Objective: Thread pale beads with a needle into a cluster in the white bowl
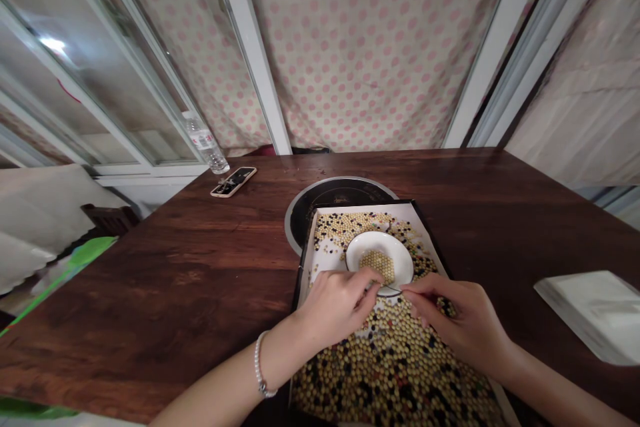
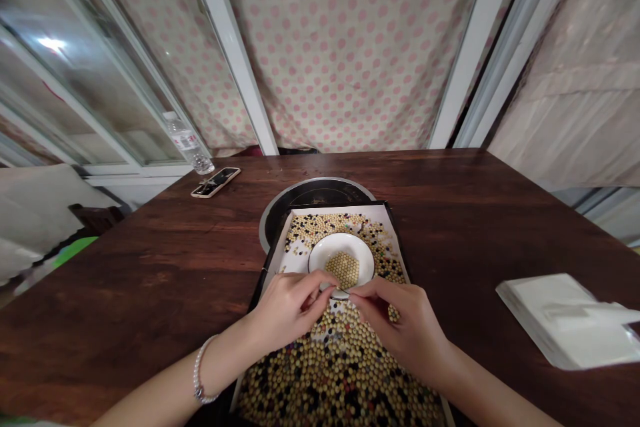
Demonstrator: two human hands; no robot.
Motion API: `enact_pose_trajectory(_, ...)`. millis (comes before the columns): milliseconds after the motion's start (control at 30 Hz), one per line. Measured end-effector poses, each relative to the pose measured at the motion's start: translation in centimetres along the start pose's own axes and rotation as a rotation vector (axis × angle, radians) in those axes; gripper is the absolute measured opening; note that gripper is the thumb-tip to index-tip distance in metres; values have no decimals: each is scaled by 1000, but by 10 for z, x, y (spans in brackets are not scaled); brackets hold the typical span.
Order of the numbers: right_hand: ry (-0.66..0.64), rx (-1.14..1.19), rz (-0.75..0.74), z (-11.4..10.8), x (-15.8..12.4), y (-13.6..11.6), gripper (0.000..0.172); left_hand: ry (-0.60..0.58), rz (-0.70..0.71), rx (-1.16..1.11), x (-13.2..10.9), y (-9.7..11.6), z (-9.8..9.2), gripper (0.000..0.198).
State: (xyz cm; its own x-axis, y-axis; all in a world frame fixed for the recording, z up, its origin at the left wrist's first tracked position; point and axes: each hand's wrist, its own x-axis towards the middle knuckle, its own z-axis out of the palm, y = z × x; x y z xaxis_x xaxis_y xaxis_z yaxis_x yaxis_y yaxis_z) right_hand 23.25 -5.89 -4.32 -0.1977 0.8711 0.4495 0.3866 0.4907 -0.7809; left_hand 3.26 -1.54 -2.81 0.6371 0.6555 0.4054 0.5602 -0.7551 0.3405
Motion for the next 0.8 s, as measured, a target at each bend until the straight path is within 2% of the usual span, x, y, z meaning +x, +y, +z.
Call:
enact_pose_trajectory(200,50,3,28,0,-1,0,7,52,-88,-64,0,0,-5,20)
enact_pose_trajectory(333,130,-5,-6,-2,-2,-1,8,124,-140,-103,-1,2,-8,26)
enact_pose_trajectory(400,173,-5,-17,-3,-3,-1,9,121,-182,-80,0,2,-8,30)
enact_pose_trajectory(533,239,43,-6,-5,-5,-1,11,37,-315,-29,5,-2,-7,35)
enact_pose_trajectory(600,263,80,7,-5,-6,0,12,3,-382,-132,8,-6,-11,38)
enact_pose_trajectory(700,284,120,24,-4,-5,1,11,-64,-433,-405,11,-14,-21,41)
enact_pose_trajectory(800,278,141,42,-5,-5,1,9,-244,-405,-482,10,-19,-29,39)
